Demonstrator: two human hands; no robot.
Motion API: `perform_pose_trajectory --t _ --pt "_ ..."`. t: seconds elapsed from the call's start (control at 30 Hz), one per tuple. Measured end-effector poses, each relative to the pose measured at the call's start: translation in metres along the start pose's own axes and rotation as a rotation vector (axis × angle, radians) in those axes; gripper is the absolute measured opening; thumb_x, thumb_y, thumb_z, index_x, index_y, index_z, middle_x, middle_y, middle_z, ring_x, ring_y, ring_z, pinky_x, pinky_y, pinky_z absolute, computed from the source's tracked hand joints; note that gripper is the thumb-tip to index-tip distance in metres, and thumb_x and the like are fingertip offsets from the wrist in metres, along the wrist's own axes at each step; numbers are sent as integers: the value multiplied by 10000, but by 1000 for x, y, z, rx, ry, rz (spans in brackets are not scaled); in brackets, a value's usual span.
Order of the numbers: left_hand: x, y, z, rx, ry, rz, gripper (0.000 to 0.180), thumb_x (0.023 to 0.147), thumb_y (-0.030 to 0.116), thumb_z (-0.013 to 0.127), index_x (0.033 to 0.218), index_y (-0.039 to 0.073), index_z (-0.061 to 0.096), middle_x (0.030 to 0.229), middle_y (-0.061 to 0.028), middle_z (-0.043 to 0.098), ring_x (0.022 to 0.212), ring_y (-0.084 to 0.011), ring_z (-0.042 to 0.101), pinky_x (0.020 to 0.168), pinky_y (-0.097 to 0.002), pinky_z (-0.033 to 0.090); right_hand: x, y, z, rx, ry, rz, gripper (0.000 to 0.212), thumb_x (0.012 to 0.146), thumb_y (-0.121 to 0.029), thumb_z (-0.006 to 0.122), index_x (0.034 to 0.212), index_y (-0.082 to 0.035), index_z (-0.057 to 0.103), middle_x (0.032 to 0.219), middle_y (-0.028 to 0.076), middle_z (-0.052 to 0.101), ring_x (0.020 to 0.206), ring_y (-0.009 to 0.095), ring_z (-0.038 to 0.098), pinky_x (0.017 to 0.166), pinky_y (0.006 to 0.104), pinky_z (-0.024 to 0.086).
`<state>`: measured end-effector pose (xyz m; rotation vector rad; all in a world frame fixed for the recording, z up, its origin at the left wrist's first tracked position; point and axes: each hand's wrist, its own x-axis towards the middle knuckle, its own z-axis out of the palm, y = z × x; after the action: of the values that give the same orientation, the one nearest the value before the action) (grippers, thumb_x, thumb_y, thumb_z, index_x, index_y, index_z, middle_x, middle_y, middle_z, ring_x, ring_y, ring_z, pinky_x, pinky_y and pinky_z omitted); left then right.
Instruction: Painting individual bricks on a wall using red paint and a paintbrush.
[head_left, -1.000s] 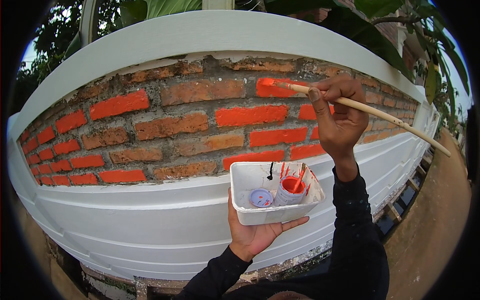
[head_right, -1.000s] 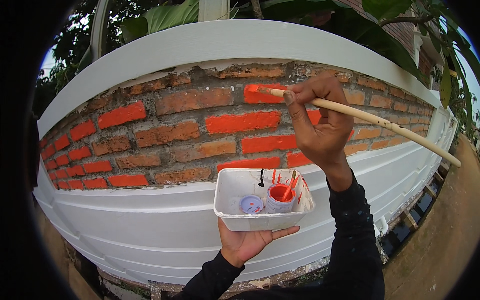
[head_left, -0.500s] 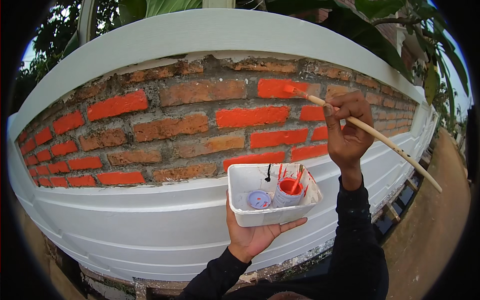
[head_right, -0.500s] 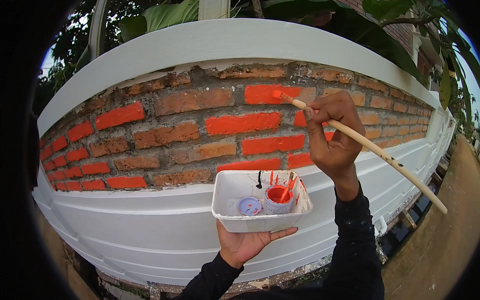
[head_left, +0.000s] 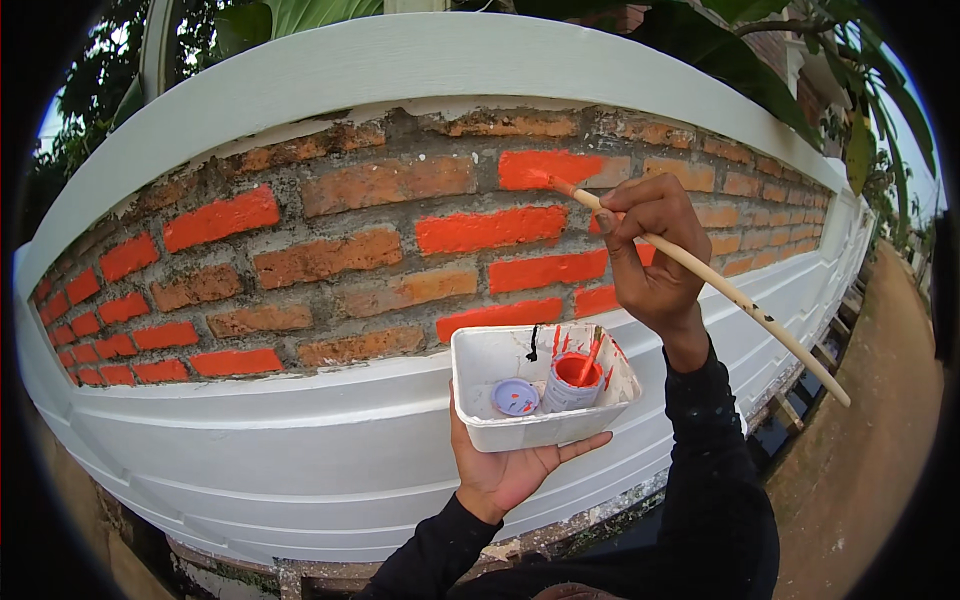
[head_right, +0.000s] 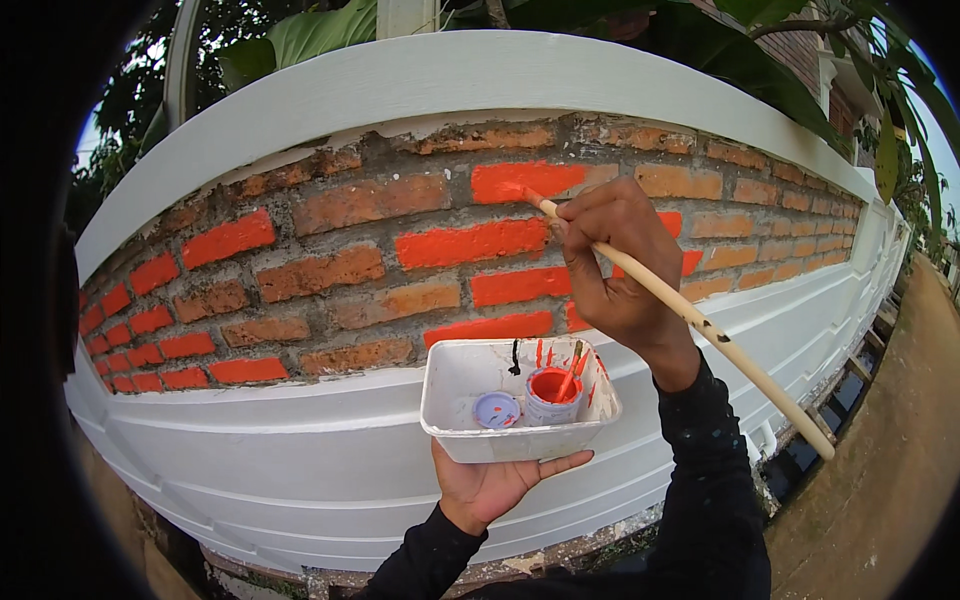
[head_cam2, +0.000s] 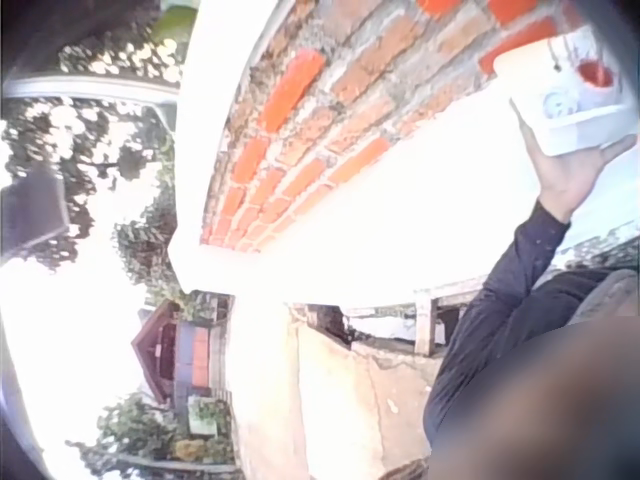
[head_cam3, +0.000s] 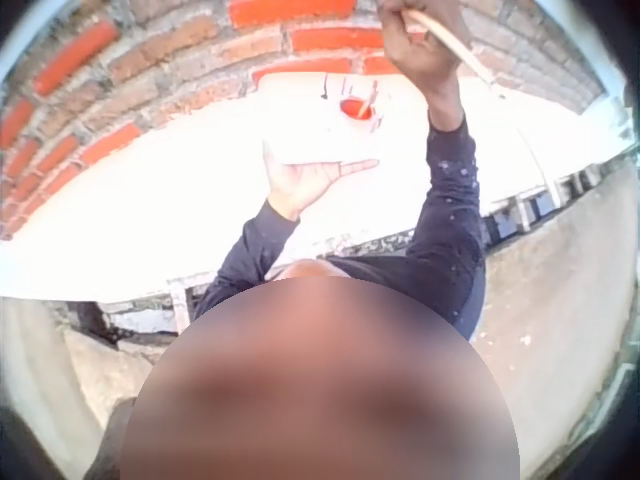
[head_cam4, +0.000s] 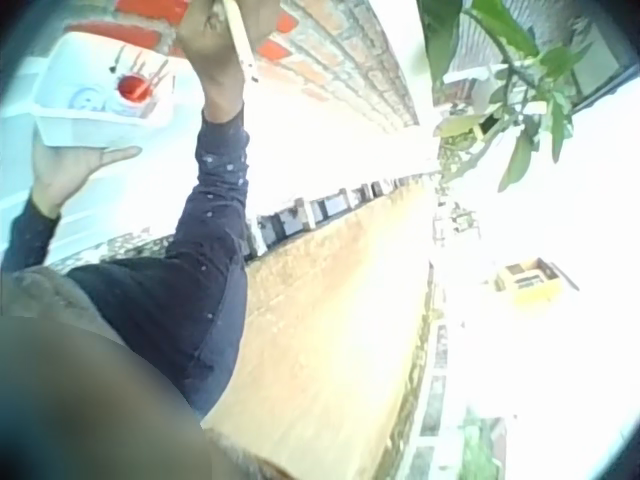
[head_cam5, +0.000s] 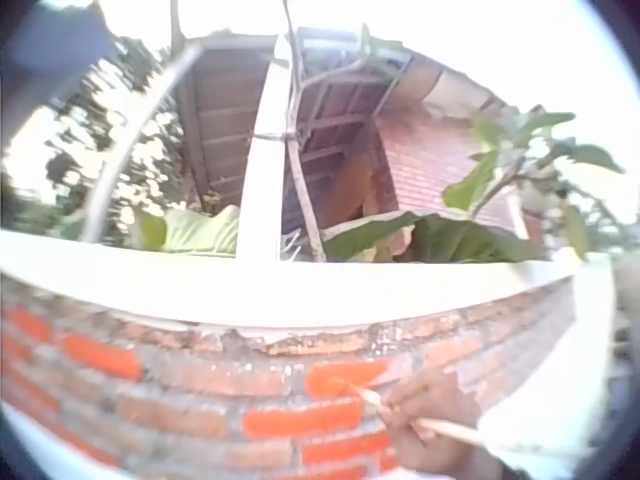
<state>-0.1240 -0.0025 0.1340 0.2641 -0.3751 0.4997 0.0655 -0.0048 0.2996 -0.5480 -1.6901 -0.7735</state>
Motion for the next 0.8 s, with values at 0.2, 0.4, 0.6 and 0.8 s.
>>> perform_pose_trajectory --t 0.2,0.4,0.6,0.8 --pt "-2 0 -2 4 -9 21 1009 893 816 371 1616 155 129 1643 -216 195 1471 -515 261 1145 -768 205 -7 -2 1 96 121 32 213 827 125 712 844 -26 563 904 125 631 843 185 645 697 282 550" --pt "-3 -3 -1 -6 -34 6 1016 888 817 378 1615 153 129 1644 -214 190 1472 -521 251 1147 -767 202 -8 6 -10 -22 13 38 214 863 119 688 850 -38 545 946 120 630 894 201 649 766 307 551" --pt "-3 -1 -1 14 15 11 1022 882 827 368 1615 158 125 1643 -214 187 1470 -523 254 1149 -765 204 -5 0 0 -30 -11 -12 212 855 119 698 835 -36 554 941 120 626 865 175 649 719 281 544" --pt "-1 -3 -3 10 -14 -2 1020 883 829 360 1616 164 114 1644 -210 181 1471 -520 251 1149 -766 205 -11 14 -21 117 229 198 194 917 94 671 960 -22 521 961 93 601 879 160 662 810 277 578"
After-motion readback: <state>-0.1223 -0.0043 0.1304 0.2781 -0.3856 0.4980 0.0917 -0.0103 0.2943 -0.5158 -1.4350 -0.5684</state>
